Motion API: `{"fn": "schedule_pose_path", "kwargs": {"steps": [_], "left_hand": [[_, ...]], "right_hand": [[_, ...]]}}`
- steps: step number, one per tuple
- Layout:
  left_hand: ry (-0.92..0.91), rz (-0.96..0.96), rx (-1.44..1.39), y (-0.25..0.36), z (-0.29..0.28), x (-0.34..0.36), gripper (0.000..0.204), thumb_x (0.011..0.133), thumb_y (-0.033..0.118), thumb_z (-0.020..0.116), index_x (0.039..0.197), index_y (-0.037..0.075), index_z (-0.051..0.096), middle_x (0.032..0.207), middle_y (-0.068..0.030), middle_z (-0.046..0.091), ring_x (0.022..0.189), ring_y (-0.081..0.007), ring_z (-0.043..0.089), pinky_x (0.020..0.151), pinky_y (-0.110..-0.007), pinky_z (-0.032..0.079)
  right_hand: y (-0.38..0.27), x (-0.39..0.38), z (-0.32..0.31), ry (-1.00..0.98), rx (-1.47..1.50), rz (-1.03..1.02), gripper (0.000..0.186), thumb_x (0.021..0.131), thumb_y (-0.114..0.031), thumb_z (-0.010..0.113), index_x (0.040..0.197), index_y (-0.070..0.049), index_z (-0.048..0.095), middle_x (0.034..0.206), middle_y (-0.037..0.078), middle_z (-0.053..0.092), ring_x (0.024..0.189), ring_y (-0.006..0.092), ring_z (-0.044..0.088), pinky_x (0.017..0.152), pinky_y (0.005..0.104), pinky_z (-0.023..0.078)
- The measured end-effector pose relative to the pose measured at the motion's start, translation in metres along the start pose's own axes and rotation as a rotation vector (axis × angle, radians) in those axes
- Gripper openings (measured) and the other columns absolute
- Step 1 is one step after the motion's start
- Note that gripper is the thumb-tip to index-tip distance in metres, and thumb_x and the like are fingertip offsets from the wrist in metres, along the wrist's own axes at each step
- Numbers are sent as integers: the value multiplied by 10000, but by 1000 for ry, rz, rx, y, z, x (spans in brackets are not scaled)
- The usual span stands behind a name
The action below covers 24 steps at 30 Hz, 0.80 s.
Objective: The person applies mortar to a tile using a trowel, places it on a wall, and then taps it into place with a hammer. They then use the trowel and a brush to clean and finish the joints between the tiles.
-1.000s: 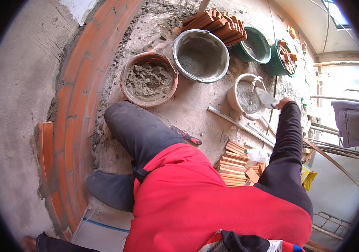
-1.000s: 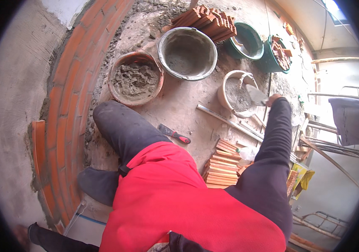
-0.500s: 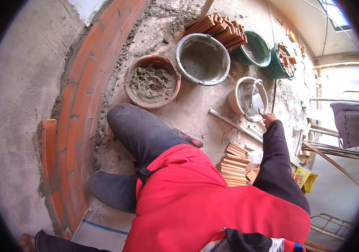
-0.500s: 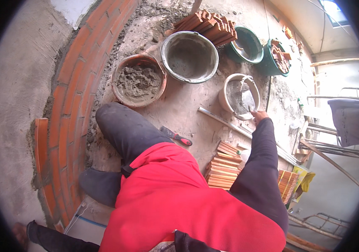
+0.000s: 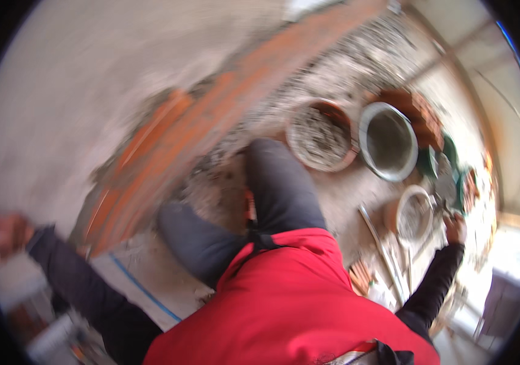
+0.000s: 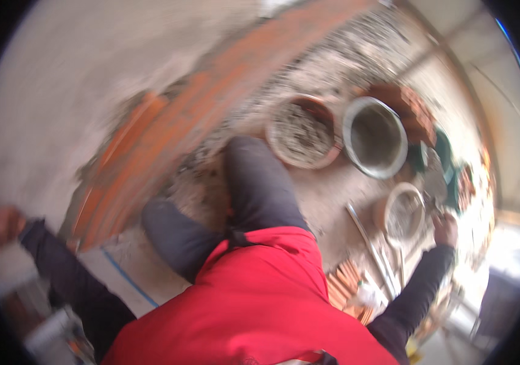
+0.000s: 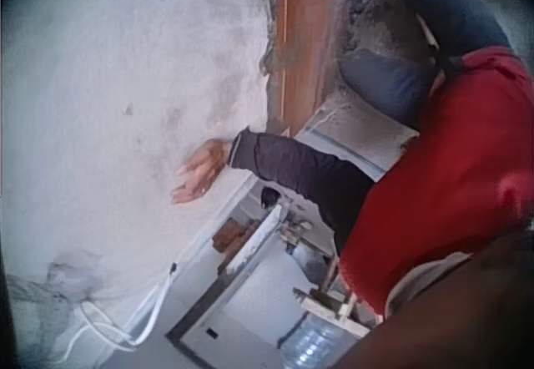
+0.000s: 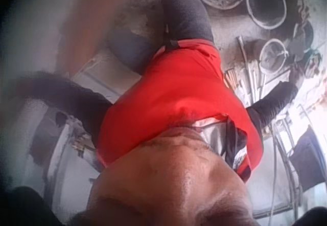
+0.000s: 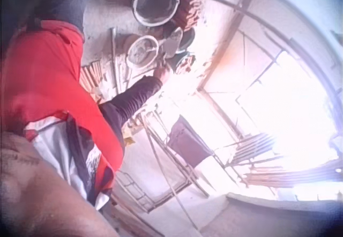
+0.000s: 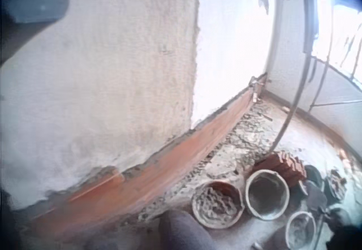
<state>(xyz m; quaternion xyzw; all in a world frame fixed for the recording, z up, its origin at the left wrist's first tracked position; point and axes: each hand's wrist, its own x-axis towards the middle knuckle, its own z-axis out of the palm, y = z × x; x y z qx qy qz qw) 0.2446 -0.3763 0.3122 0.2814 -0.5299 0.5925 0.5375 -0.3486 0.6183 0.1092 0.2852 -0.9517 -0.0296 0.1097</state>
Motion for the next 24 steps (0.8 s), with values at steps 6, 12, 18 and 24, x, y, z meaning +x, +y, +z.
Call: {"fn": "schedule_pose_path", "kwargs": {"steps": [6, 12, 18, 24], "left_hand": [[18, -14, -16, -4, -13, 14, 581, 938, 503, 566, 1149, -38, 566, 1161, -198, 595, 1109, -393, 548, 994, -502, 380], [20, -116, -124, 13, -24, 21, 615, 936, 542, 561, 1153, -34, 570, 1197, -231, 578, 1182, -394, 504, 1035, -523, 338], [27, -92, -157, 21, -27, 31, 571, 957, 459, 549, 1236, -39, 535, 1273, -255, 548, 1236, -407, 485, 1071, -518, 314], [48, -63, -89, 26, -30, 34, 539, 1001, 371, 512, 1332, -54, 505, 1394, -288, 505, 1282, -462, 468, 1102, -540, 315]], "right_hand": [[-292, 187, -100, -343, 453, 41, 259, 800, -196, 716, 963, -1, 663, 774, 171, 627, 726, 279, 616, 705, 402, 470], [-498, 261, -164, -425, 577, -570, 195, 816, -132, 717, 840, 39, 626, 663, 110, 544, 615, 181, 478, 594, 348, 408], [-651, 288, -204, -637, 569, -1078, 203, 802, -148, 726, 842, 41, 665, 657, 149, 562, 609, 221, 546, 615, 371, 449], [-751, 308, -200, -1045, 373, -1106, 223, 911, -197, 675, 926, 22, 714, 630, 36, 572, 544, 127, 536, 509, 321, 440]]}}
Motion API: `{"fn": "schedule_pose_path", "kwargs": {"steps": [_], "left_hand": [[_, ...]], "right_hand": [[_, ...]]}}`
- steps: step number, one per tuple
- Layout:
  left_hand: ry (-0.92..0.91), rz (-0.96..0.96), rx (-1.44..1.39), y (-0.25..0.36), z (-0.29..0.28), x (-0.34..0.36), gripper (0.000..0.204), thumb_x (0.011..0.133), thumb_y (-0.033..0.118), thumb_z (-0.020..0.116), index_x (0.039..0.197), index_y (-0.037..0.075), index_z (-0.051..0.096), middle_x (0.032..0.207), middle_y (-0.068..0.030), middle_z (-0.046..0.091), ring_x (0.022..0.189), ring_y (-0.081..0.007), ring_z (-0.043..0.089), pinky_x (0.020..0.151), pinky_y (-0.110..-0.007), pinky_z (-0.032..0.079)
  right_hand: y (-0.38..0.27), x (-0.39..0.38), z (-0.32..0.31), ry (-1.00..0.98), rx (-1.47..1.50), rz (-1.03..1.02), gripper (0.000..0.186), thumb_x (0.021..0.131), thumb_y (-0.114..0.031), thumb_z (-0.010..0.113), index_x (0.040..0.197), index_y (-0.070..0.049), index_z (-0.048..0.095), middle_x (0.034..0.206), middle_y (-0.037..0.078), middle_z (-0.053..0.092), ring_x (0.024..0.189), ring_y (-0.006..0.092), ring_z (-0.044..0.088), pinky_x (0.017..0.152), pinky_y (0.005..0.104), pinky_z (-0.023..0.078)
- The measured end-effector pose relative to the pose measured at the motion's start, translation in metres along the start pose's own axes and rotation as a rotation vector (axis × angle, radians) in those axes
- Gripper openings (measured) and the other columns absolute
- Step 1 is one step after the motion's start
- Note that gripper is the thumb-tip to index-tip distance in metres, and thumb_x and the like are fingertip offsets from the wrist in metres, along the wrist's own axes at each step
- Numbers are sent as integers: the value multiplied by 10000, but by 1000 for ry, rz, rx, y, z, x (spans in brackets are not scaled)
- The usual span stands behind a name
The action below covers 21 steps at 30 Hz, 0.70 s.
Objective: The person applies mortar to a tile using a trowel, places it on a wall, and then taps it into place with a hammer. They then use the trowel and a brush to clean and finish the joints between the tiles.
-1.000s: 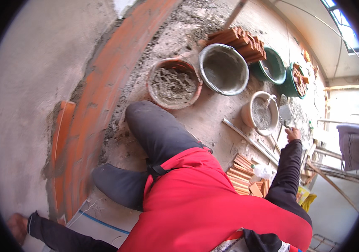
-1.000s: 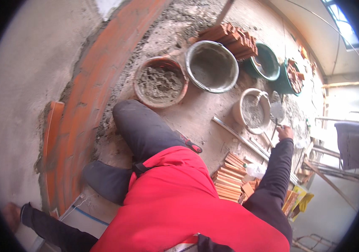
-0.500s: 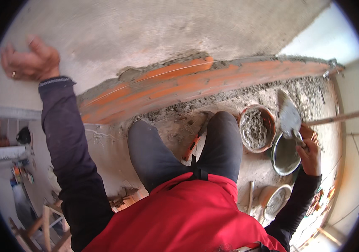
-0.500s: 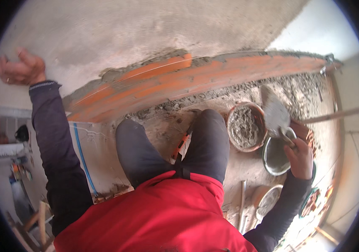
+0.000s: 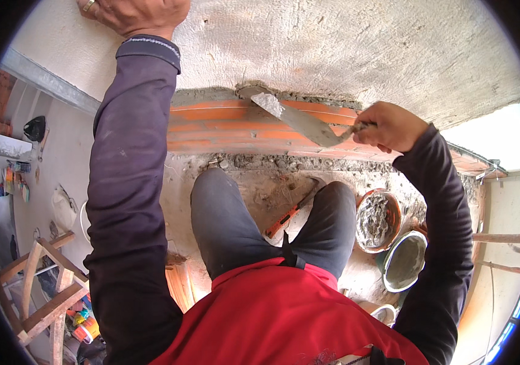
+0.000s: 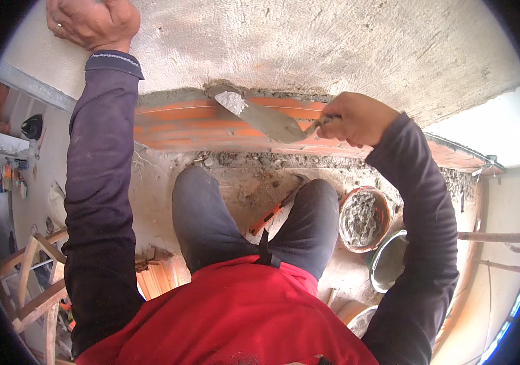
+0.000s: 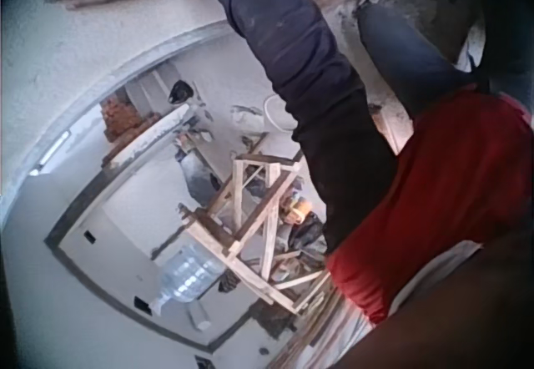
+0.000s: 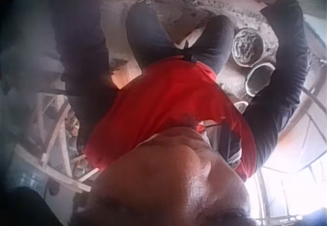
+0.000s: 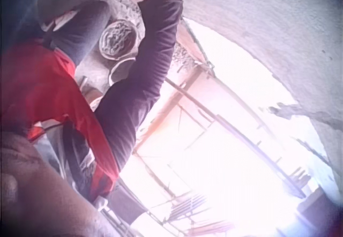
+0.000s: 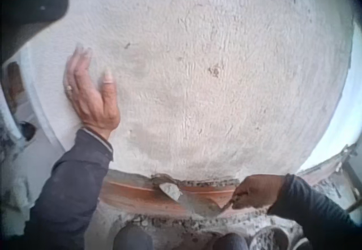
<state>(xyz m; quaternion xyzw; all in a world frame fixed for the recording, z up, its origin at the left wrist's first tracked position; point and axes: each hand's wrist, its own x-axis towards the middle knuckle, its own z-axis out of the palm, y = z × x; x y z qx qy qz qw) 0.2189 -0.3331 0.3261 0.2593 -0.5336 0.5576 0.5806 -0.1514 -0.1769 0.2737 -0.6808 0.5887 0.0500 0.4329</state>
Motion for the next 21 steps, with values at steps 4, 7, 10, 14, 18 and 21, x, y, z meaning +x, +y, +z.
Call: {"fn": "schedule_pose_path", "kwargs": {"steps": [4, 7, 10, 14, 18, 21], "left_hand": [[-7, -12, -4, -4, -7, 3, 540, 995, 373, 518, 1322, -56, 513, 1395, -286, 505, 1274, -465, 470, 1101, -536, 316], [40, 0, -15, 2, 1, -8, 529, 990, 362, 526, 1317, -54, 518, 1394, -281, 508, 1271, -461, 471, 1101, -530, 320], [54, 2, -22, 6, 5, -5, 519, 987, 349, 533, 1313, -55, 522, 1393, -274, 512, 1272, -455, 474, 1100, -527, 323], [48, 40, -23, -5, 0, 3, 503, 987, 330, 534, 1309, -56, 526, 1391, -271, 517, 1272, -449, 481, 1098, -525, 328], [-21, -26, -25, 11, -11, 8, 488, 985, 310, 535, 1308, -56, 530, 1387, -269, 524, 1264, -447, 493, 1093, -521, 337], [15, 9, -13, 3, -4, 5, 482, 983, 302, 538, 1308, -54, 533, 1382, -270, 528, 1259, -449, 499, 1093, -518, 340]], "right_hand": [[-14, 26, -9, -74, 12, 12, 253, 955, -212, 625, 922, 25, 707, 613, 20, 559, 507, 119, 530, 472, 311, 425], [-7, 13, -26, -75, -56, 93, 282, 945, -249, 622, 878, 13, 701, 587, 28, 568, 460, 121, 501, 443, 319, 403], [12, -3, -43, -89, -9, 158, 262, 910, -244, 643, 857, 5, 703, 571, 45, 574, 441, 122, 493, 422, 312, 384], [33, -15, -51, -62, 116, 147, 229, 870, -217, 661, 819, 4, 692, 539, 45, 550, 426, 119, 481, 404, 303, 364], [49, -31, -56, -16, 101, 187, 210, 853, -192, 657, 790, 7, 685, 514, 33, 531, 406, 118, 464, 397, 302, 351], [53, -49, -62, 59, -8, 230, 196, 830, -166, 656, 744, 9, 675, 498, 29, 525, 397, 115, 455, 395, 303, 342]]}}
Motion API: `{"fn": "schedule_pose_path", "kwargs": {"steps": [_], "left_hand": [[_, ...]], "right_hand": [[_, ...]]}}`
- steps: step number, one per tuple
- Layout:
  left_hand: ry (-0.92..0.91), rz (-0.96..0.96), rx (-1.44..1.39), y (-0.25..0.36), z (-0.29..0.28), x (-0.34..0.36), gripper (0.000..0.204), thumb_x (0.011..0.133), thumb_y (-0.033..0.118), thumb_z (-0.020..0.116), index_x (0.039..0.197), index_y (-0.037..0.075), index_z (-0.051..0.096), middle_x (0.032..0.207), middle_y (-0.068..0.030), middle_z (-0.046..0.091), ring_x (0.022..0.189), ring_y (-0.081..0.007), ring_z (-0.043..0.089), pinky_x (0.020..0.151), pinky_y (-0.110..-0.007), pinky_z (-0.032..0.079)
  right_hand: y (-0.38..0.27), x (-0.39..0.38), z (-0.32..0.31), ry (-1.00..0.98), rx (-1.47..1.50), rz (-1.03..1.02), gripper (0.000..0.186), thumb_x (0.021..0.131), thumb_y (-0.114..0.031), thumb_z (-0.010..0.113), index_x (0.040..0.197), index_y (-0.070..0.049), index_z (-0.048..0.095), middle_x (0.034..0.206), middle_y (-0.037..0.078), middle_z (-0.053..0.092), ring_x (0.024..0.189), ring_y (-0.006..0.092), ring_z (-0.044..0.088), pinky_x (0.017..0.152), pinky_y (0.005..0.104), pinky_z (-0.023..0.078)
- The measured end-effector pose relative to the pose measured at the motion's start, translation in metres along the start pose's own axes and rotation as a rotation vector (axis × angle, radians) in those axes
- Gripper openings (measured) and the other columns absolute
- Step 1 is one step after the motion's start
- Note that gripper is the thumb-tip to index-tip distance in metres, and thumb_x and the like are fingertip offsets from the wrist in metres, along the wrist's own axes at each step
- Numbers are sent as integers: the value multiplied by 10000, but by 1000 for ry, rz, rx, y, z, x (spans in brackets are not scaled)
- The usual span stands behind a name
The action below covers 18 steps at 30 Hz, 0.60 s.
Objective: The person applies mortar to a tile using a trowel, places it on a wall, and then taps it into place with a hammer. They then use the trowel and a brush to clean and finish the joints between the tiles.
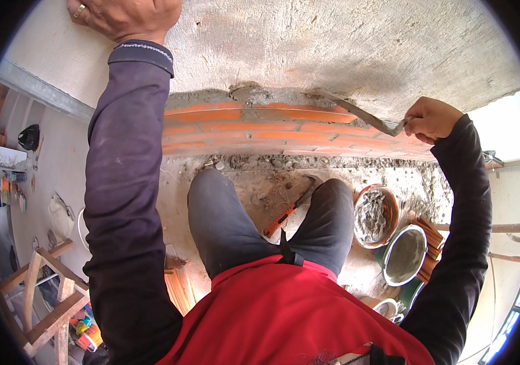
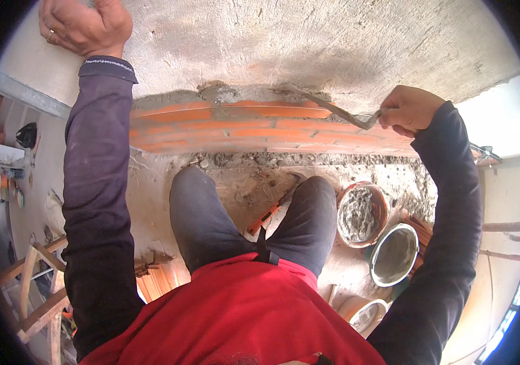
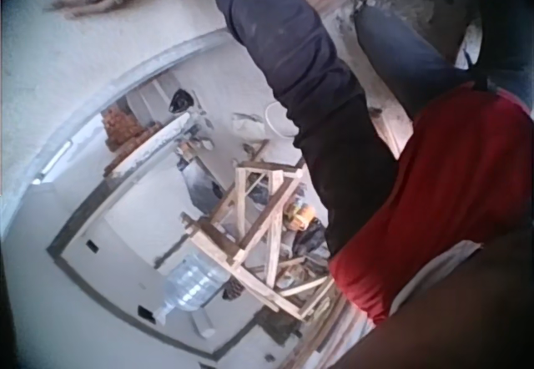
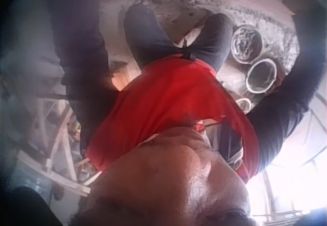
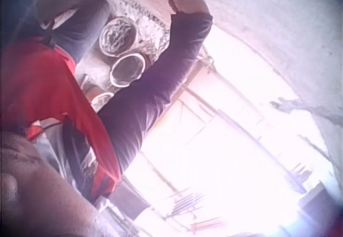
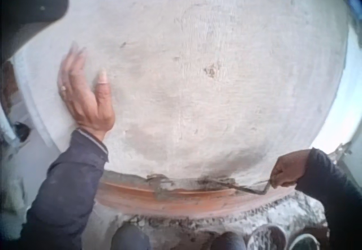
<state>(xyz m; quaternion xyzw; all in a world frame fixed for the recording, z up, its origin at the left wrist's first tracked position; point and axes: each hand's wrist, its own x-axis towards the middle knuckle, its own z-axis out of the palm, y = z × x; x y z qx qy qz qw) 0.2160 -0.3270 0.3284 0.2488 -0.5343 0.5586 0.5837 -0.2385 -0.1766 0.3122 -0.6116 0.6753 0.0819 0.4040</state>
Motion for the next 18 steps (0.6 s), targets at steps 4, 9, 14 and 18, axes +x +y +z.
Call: {"fn": "schedule_pose_path", "kwargs": {"steps": [4, 9, 14, 18], "left_hand": [[24, 18, -6, -3, 3, -4, 477, 983, 300, 538, 1305, -52, 535, 1386, -270, 527, 1269, -443, 497, 1098, -513, 338], [0, 27, -4, -4, 1, 0, 459, 990, 283, 528, 1302, -53, 532, 1385, -270, 527, 1270, -442, 499, 1095, -510, 346], [-31, -8, -23, -1, -3, 2, 470, 995, 286, 525, 1319, -55, 517, 1392, -276, 522, 1267, -445, 503, 1093, -519, 351], [-58, -49, 1, 13, -8, 8, 483, 1002, 301, 522, 1333, -50, 508, 1401, -275, 518, 1280, -445, 493, 1105, -520, 339]], "right_hand": [[12, -19, 0, 74, 5, 22, 197, 807, -155, 658, 693, 5, 665, 490, 24, 528, 392, 112, 453, 402, 313, 347], [2, -14, 14, 78, -93, -55, 196, 820, -146, 647, 696, 5, 658, 495, 21, 532, 409, 113, 483, 412, 301, 366], [18, -17, 13, 154, -102, -8, 181, 828, -114, 640, 690, 4, 648, 506, 17, 538, 409, 106, 484, 411, 283, 371], [25, -28, 25, 227, -68, -34, 184, 828, -118, 649, 692, 6, 659, 528, 25, 555, 427, 97, 494, 417, 293, 394]]}}
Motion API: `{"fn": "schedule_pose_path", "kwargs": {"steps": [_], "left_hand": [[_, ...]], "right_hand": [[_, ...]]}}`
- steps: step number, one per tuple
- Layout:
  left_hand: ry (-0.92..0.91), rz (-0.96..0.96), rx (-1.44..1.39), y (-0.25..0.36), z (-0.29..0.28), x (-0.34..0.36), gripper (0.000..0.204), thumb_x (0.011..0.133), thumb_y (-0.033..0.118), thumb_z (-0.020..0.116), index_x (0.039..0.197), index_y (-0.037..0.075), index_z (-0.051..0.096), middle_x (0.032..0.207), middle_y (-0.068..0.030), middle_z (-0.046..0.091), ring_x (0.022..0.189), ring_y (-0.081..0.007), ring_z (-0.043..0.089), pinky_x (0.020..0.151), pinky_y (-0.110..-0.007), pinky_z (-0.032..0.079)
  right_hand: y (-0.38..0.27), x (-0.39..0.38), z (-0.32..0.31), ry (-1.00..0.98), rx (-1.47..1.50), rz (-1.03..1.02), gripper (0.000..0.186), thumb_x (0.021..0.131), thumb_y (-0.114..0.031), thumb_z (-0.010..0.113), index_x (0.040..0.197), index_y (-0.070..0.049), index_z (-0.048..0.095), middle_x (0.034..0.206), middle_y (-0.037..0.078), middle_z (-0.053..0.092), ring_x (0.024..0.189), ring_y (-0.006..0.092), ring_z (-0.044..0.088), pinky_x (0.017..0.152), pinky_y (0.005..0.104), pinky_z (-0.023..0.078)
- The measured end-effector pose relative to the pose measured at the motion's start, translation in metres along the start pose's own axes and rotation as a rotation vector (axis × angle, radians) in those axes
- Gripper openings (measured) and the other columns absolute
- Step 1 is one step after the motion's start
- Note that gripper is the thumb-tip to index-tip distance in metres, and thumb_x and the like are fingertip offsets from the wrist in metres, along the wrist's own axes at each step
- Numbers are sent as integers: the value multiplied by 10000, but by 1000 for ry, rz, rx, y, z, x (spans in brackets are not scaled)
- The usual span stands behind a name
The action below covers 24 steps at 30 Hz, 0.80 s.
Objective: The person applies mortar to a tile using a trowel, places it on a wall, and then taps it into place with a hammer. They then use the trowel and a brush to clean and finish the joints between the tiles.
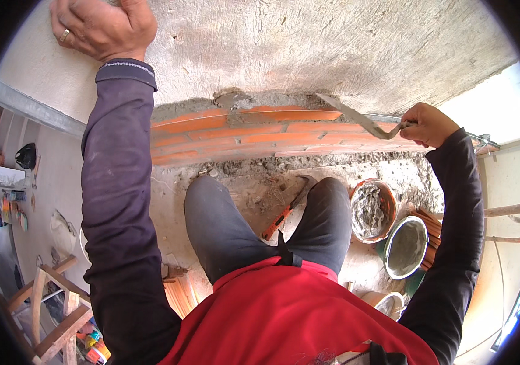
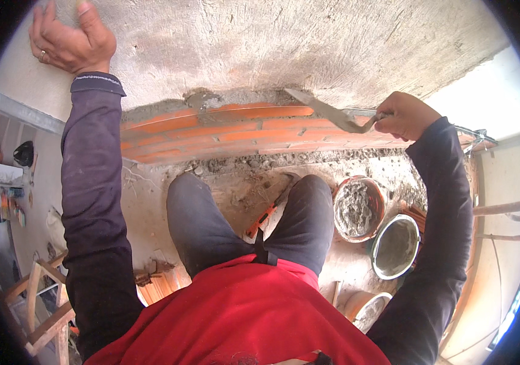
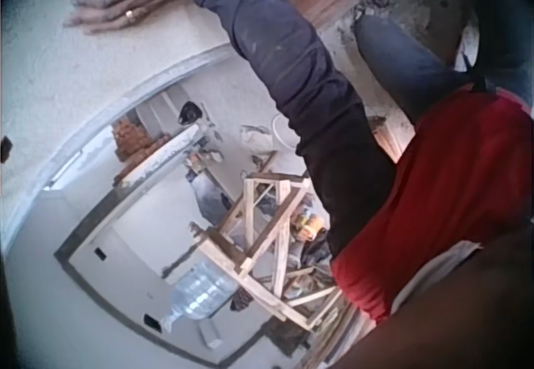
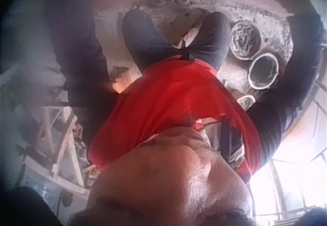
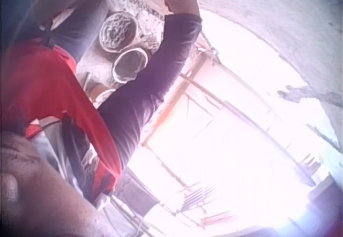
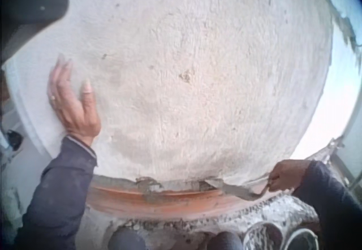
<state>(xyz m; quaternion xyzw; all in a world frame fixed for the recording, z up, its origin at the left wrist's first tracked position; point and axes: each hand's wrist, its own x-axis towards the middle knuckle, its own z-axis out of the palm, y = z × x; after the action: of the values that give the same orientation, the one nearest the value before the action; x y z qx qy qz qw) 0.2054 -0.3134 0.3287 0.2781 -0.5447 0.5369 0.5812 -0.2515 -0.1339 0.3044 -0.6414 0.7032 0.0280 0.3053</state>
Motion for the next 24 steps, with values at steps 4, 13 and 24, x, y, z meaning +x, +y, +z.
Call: {"fn": "schedule_pose_path", "kwargs": {"steps": [4, 13, 24], "left_hand": [[-14, -7, 6, 2, -2, 0, 483, 1005, 303, 518, 1339, -46, 505, 1405, -271, 517, 1292, -441, 483, 1114, -520, 329], [10, -18, 8, -2, 1, -1, 472, 1000, 294, 524, 1343, -30, 509, 1413, -263, 513, 1290, -440, 482, 1120, -525, 323], [11, -22, -7, -5, 2, -4, 482, 1001, 303, 513, 1334, -45, 512, 1411, -270, 507, 1303, -446, 466, 1129, -530, 312]], "right_hand": [[-34, 7, 36, 72, -125, -269, 236, 811, -199, 662, 809, 33, 704, 626, 164, 617, 550, 271, 596, 550, 394, 470], [-74, 31, 70, 141, -222, -398, 293, 802, -253, 630, 827, 31, 698, 781, 259, 643, 735, 443, 619, 688, 489, 498], [7, 10, 38, 38, -28, -38, 261, 836, -214, 673, 856, 43, 712, 612, 92, 612, 531, 169, 597, 524, 339, 486]]}}
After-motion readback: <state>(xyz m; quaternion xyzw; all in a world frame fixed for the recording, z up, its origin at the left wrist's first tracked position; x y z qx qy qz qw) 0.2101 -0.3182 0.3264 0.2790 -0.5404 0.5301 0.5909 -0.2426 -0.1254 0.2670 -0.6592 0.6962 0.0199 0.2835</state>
